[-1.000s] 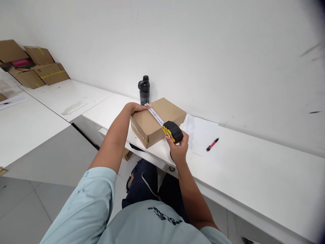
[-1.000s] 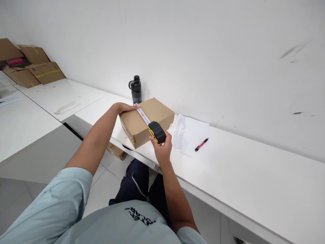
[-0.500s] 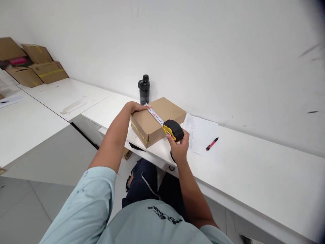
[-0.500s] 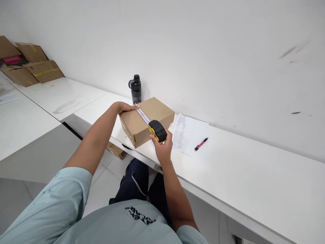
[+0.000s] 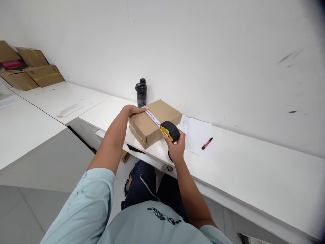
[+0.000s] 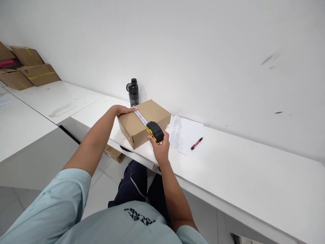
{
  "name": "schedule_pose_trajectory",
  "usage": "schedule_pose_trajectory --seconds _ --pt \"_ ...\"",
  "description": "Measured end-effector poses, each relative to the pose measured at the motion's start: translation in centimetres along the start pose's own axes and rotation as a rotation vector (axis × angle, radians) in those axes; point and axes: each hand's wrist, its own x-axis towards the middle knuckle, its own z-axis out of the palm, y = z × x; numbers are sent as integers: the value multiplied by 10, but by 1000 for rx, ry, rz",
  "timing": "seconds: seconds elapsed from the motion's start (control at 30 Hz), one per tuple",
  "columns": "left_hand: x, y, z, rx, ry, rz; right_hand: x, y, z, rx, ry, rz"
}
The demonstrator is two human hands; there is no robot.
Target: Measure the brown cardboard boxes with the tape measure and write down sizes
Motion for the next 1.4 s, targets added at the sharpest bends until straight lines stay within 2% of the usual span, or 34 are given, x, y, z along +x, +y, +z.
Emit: schedule_pose_trajectory --seconds 0.3,0.67,0.77,0.87,0.97,1.03,1.17,1.23,1.33,1.37,1.4 --pt "-2 -1 1 -9 19 -16 -3 -2 1 -30 25 -31" --pt "0 -1 6 -31 25 38 -3 -1 2 -7 42 -20" --pt "1 1 7 7 99 63 9 -9 -1 -47 29 -35" --pt "3 0 8 109 224 95 23 -16 -4 -68 26 -48" --pt "1 -2 12 226 371 131 29 -20 -6 -58 58 -50" --pt "-4 -3 17 270 416 143 29 -22 -5 -61 102 -66" --pt "-26 -1 33 332 380 104 24 -29 -4 -103 282 -95" --pt "-43 1 42 396 320 55 24 -35 -8 -112 347 -96" --pt "-71 5 53 537 147 -28 20 -47 -23 -104 341 -99" --pt "-79 7 56 600 119 -42 17 -52 -30 -104 329 -100" --pt "-86 8 60 671 144 -35 13 -57 -36 -111 317 -101"
